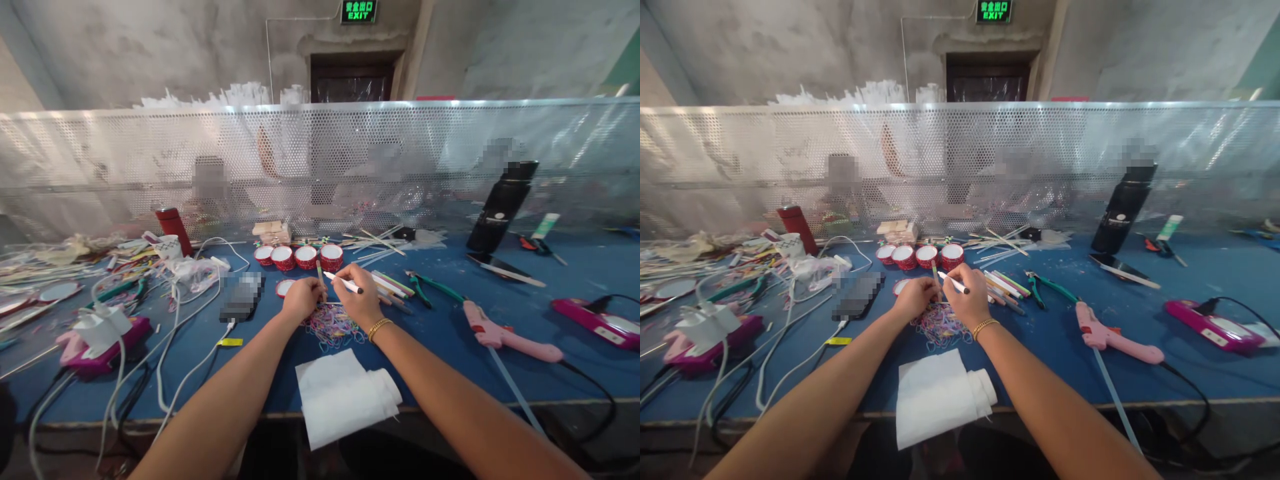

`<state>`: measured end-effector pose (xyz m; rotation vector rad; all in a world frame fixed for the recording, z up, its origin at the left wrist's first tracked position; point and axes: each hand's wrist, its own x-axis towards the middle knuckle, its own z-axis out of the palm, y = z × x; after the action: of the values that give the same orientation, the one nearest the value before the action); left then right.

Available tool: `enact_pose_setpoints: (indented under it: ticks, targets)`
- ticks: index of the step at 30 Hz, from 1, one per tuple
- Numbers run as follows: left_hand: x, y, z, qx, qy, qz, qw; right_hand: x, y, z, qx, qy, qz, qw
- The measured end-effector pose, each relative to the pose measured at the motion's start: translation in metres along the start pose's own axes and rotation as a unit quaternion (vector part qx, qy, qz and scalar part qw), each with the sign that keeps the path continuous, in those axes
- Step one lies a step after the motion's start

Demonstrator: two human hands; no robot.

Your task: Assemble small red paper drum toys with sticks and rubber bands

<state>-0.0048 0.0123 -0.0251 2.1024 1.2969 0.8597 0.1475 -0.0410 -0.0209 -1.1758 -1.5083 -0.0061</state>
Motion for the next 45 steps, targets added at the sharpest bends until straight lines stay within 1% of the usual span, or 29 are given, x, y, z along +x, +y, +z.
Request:
enact_pose_setpoints:
  ticks: [7,11,14,17,24,30,35,42,45]
  targets:
    - [-0.0019,0.0033,-0.0013,0.015,0.003,0.006,1.0,-0.0011,-0.004,-0.001,-0.045,-0.008,-0.035,0.998]
    - [-0.002,0.0034,-0.0018,0.023,0.001,0.012,1.0,-0.0017,-0.0055,-0.0009,-0.05,-0.02,-0.052,0.997]
    - [-0.002,0.0025,-0.0016,0.022,0.004,0.015,1.0,-0.0019,-0.0058,-0.0007,-0.05,-0.017,-0.064,0.997]
    - [-0.0016,0.0012,-0.0013,0.018,0.005,0.014,1.0,-0.002,-0.0051,-0.0018,-0.046,-0.008,-0.062,0.997]
    - [0.0014,-0.0041,0.002,0.026,-0.018,0.007,0.999,-0.003,-0.0021,-0.0061,-0.031,0.026,-0.053,0.998]
    - [0.0009,-0.0012,0.0015,0.039,-0.01,0.002,0.999,-0.0029,-0.002,-0.0039,-0.028,0.001,-0.066,0.997]
    - [0.0,0.0029,-0.0009,0.052,-0.007,-0.024,0.998,-0.004,0.0004,-0.0005,-0.047,0.002,-0.072,0.996]
    - [0.0,0.0033,-0.0007,0.063,-0.019,-0.037,0.997,-0.0057,0.0002,0.0004,-0.063,-0.012,-0.077,0.995]
    - [0.0003,0.0022,-0.0006,0.077,-0.015,-0.037,0.996,-0.0061,0.0008,0.001,-0.062,-0.014,-0.08,0.995]
